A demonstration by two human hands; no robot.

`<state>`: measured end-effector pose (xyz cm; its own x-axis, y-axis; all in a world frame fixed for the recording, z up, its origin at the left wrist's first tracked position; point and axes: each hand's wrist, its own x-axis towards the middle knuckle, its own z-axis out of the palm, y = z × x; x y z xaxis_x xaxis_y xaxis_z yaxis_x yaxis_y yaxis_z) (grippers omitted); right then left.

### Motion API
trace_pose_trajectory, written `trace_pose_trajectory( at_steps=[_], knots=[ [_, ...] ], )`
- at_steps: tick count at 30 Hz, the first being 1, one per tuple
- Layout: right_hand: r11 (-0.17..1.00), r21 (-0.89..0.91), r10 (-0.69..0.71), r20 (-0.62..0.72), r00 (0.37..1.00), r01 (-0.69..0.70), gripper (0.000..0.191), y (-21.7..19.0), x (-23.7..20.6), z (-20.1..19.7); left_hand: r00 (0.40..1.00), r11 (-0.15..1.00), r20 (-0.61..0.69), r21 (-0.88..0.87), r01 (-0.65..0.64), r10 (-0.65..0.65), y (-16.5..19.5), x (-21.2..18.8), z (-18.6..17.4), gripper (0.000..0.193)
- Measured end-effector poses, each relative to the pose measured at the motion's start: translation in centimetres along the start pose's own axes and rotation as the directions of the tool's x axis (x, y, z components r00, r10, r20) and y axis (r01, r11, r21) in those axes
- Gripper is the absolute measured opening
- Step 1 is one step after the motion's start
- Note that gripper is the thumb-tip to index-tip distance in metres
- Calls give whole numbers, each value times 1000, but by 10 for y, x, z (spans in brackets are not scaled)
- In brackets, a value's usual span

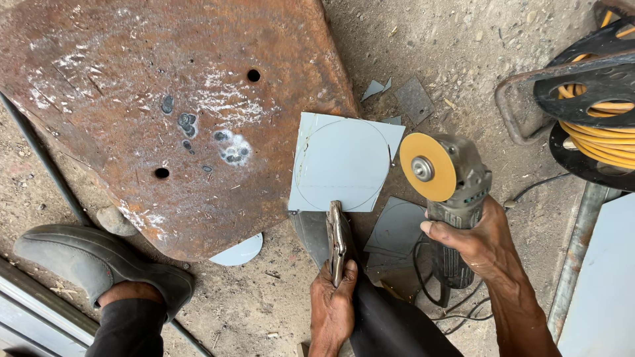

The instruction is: The person uses an angle grinder to cut a circular shape from a light gray metal sheet while holding it with locking pliers. Sparks fly as the grinder follows a pre-drawn circular line. The person repositions the pliers and continues cutting until the circle is nearly separated.

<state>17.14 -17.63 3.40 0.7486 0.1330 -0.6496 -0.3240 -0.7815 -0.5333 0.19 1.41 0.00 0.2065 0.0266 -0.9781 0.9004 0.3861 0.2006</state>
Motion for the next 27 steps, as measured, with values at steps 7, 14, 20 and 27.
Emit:
trace_pose_trajectory(
  at_steps=[7, 14, 20, 27],
  knots=[
    [995, 64, 80, 9, 997, -81, 57, 3, 1, 0, 999, 999, -32, 42, -18, 19, 0, 4, 0, 32],
    [982, 121, 144, 36, 989, -147, 60, -1, 5, 2, 998, 998, -31, 43, -49, 50, -4, 5, 0, 35],
    [992, 59, 111, 15, 994, -111, 67, -2, 7, 3, 999, 997, -30, 70, 20, -18, -3, 6, 1, 35],
    [987, 59, 146, 19, 989, -147, 67, -12, 7, 1, 998, 998, -29, 13, -56, 57, -8, 7, 3, 33]
  ],
)
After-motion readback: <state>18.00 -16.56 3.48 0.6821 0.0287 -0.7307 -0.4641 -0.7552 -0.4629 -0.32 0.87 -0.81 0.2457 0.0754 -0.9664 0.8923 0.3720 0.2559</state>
